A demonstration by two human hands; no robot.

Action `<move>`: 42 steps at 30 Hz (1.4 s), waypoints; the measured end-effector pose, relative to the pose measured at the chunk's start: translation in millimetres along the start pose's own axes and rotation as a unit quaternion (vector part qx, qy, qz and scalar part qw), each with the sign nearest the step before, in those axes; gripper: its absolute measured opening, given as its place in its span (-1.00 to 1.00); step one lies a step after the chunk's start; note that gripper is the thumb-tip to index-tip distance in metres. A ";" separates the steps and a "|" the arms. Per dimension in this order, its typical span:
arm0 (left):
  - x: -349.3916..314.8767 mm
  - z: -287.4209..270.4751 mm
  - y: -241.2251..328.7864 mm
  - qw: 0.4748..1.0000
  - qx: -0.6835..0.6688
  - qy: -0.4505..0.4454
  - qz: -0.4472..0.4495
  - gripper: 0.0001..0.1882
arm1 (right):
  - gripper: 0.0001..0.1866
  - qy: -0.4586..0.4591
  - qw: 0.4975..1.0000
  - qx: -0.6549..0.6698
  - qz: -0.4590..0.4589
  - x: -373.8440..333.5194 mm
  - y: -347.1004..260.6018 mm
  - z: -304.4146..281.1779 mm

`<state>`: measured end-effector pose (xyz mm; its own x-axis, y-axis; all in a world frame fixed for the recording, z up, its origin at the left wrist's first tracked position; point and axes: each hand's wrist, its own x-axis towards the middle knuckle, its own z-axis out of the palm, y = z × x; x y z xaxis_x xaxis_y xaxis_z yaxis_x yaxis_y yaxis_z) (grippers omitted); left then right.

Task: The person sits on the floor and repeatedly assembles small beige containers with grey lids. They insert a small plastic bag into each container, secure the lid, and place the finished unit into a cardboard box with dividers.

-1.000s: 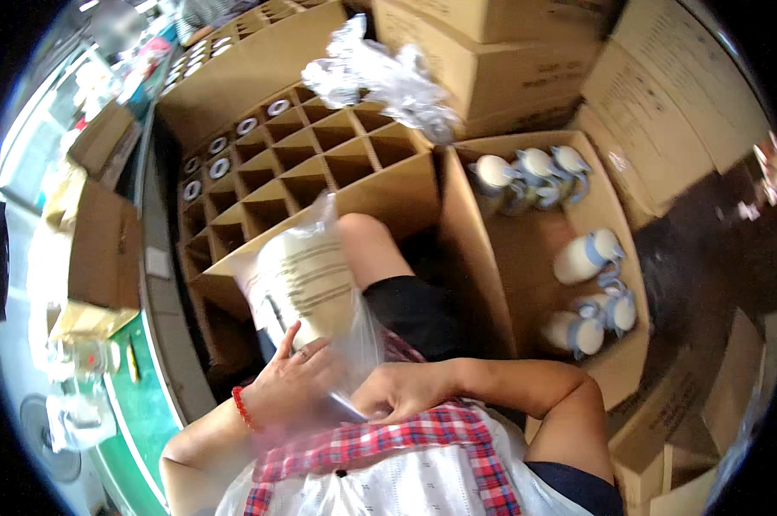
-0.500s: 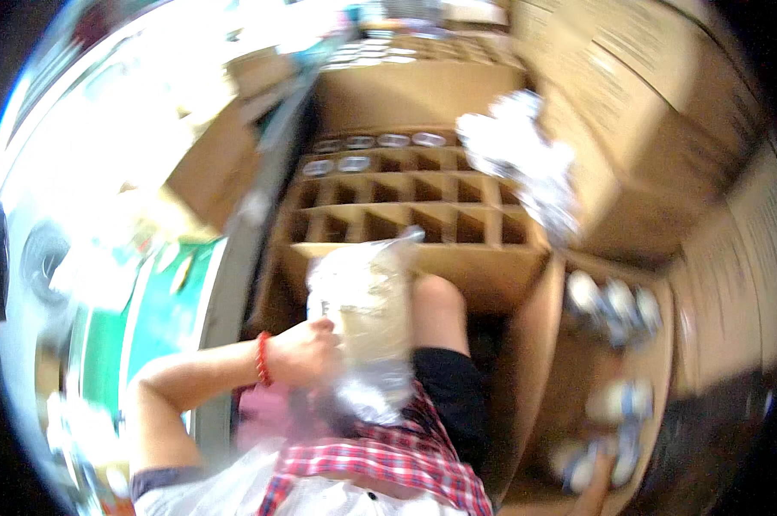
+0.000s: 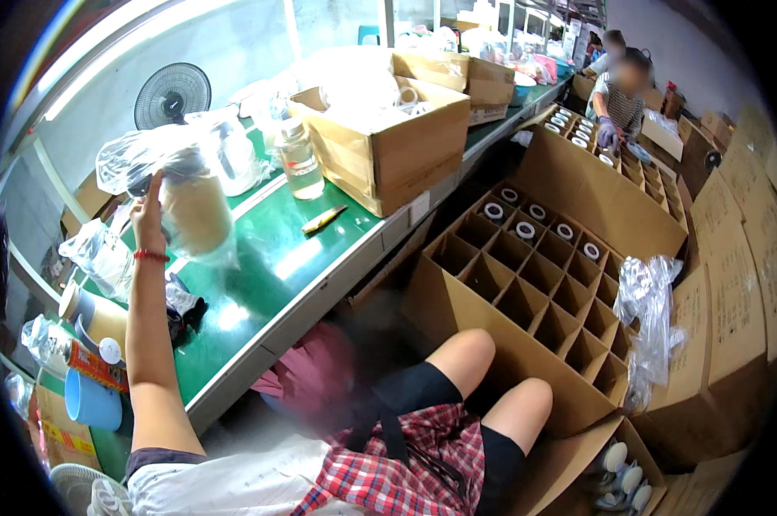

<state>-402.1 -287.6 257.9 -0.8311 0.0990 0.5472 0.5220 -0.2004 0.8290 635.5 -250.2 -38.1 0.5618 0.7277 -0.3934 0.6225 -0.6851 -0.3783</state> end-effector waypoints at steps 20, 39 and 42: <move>166.7 -28.9 -267.4 0.912 0.394 -0.013 0.113 -0.22 | -0.50 0.063 0.885 0.364 -0.283 -113.2 -263.8 44.4; -439.7 261.5 61.4 0.715 -0.212 -0.662 0.072 -0.81 | -0.64 0.039 0.754 0.227 -0.616 -162.8 -400.1 103.5; -438.7 292.7 36.3 0.659 -0.349 -0.639 -0.187 -0.76 | -0.70 -0.015 0.788 0.109 -0.606 -198.0 -416.8 59.5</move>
<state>37.6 -53.1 81.6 0.1970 0.9196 0.3399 -0.2599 -0.2853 0.9225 232.4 -110.7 147.6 -0.3881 0.8535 0.3478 0.5823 0.5196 -0.6253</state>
